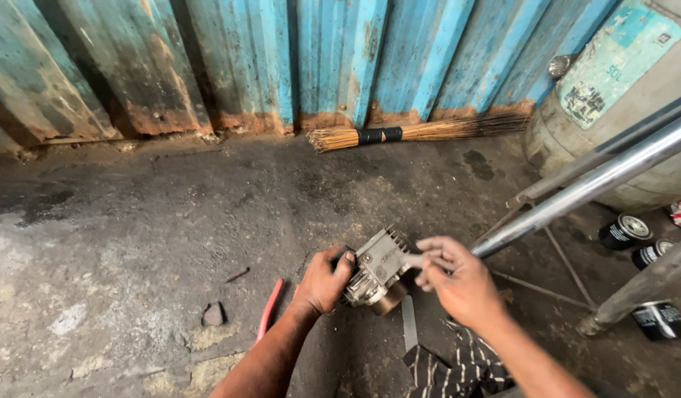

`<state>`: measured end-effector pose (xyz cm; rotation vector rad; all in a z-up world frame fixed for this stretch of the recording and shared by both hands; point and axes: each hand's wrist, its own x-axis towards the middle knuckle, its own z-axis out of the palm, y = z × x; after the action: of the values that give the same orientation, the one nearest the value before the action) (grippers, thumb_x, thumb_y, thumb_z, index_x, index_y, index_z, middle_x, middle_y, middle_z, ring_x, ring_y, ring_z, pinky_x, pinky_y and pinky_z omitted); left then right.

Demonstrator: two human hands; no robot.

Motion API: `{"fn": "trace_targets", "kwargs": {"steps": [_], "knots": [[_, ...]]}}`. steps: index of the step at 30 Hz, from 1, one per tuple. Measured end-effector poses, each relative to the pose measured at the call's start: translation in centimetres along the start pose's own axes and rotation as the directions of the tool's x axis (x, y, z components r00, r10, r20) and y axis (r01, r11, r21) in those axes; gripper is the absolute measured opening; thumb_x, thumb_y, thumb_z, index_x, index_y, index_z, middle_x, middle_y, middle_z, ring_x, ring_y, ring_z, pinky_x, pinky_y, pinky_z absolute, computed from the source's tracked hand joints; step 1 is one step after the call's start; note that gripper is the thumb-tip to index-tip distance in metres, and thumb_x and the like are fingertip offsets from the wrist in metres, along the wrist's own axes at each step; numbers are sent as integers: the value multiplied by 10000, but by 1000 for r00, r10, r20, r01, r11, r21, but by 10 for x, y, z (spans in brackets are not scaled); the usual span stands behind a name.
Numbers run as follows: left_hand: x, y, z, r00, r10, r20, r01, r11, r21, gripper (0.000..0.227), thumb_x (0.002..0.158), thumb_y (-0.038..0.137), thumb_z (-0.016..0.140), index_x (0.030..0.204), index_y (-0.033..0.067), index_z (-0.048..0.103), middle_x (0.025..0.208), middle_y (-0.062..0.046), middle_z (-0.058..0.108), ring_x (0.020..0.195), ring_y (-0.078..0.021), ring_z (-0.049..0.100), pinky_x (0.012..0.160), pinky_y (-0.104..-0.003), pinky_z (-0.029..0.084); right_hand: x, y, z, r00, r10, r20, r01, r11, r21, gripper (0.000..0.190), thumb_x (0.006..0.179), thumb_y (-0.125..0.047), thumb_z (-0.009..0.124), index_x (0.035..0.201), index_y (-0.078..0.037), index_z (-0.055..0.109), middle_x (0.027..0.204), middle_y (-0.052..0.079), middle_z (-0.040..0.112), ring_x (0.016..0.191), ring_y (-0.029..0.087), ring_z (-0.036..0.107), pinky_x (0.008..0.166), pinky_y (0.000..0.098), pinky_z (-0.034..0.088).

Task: The person scrubs a metal engine part with a white cloth, focusing on the central bore and outer surfaces. They rotate the part to access different areas and continue scrubbing until the end of the clip.

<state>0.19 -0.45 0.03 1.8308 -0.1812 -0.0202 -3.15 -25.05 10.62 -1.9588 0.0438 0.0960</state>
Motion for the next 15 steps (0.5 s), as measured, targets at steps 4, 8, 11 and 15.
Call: {"fn": "trace_targets", "kwargs": {"steps": [4, 8, 11, 15], "knots": [[2, -5, 3, 993, 56, -108, -45, 993, 108, 487, 922, 450, 573, 1043, -1, 714, 962, -240, 700, 927, -281, 650, 863, -441, 493, -8, 12, 29, 965, -231, -120, 218, 969, -115, 234, 893, -69, 682, 1118, -14, 717, 1123, 79, 763, 1043, 174, 764, 889, 299, 587], [0, -9, 5, 993, -114, 17, 112, 991, 70, 532, 905, 473, 521, 1045, -6, 703, 954, -270, 753, 960, -381, 715, 908, -442, 537, -14, 5, 33, 977, 19, -211, -67, 973, -222, 453, 851, -54, 710, 1291, -136, 642, 1040, 54, 749, 948, 155, 752, 800, 298, 619], [6, -21, 10, 993, 1, -115, 11, 994, 110, 529, 920, 469, 574, 1095, -12, 706, 1039, -283, 701, 1031, -391, 656, 919, -459, 487, -12, -5, 33, 906, -368, -209, 276, 888, -368, 201, 865, -89, 730, 1059, -50, 767, 1049, 70, 683, 952, 177, 710, 808, 286, 598], [7, -28, 12, 954, 195, -229, -155, 971, 181, 493, 950, 439, 627, 1057, -36, 706, 968, -258, 657, 963, -285, 639, 858, -499, 478, -23, -7, 39, 933, -346, -98, 280, 870, -406, 163, 918, -135, 724, 1056, -102, 803, 1000, 44, 682, 908, 164, 692, 780, 283, 572]]}}
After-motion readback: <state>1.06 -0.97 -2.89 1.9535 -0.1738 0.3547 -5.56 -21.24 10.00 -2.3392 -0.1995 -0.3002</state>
